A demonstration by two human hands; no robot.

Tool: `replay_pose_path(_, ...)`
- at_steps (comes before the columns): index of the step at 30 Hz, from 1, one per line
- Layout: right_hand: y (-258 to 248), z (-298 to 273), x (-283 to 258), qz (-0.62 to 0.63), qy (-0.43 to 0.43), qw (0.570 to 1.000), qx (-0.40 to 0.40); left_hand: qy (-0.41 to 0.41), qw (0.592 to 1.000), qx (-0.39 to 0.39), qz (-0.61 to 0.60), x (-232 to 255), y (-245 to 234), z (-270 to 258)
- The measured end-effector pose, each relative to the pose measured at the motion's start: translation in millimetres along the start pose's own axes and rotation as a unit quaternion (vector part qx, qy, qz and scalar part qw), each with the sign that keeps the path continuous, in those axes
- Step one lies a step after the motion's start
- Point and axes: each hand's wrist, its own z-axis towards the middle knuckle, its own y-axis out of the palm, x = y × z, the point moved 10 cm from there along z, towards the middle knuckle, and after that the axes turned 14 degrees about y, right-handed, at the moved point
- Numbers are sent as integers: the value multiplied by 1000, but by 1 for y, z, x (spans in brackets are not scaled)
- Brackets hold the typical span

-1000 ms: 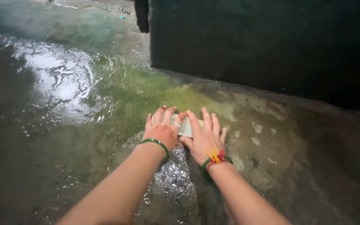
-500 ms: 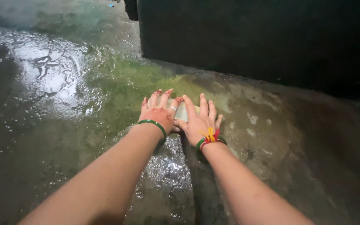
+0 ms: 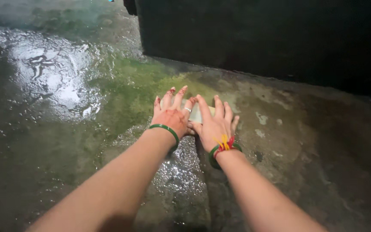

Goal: The person uses a brush to scrub a wet floor by hand while resting their other hand on the surface for balance.

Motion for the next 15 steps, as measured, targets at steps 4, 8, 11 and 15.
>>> replay_pose_path(4, -8, -3, -4, 6, -22, 1000, 0, -21, 999, -28, -6, 5, -1, -7)
replay_pose_path(8, -12, -28, 3, -1, -37, 999, 13, -46, 999, -19, -9, 19, 3, -27)
replay_pose_path(11, -15, -31, 5, 1, -30, 999, 23, -51, 998, -33, -14, 23, 10, -35)
replay_pose_path(15, -7, -5, 7, -17, -1, 1000, -3, -14, 1000, 0, -1, 13, -2, -2)
